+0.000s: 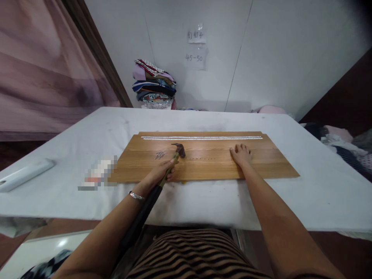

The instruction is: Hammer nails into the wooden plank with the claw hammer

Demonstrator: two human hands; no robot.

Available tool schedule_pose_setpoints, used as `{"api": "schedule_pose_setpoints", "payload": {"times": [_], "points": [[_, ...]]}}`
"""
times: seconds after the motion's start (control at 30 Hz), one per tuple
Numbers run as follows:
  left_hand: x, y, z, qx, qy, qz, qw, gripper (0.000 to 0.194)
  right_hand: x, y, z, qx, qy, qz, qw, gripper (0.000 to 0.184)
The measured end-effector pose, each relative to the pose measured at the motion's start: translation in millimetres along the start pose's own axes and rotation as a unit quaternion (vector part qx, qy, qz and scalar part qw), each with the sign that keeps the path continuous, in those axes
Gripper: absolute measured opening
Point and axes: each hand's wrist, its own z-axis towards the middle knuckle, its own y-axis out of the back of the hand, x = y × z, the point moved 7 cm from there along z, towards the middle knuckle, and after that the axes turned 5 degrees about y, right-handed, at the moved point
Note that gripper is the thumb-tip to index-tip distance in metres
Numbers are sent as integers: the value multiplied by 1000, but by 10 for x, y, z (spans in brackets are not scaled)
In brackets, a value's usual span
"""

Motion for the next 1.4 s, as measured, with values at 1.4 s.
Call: {"api": "schedule_pose_setpoints", "payload": {"times": [1.4], "points": [[35,-6,7,16,-23,8,1000,73,13,38,-22,4,-5,10,1000,57]]}}
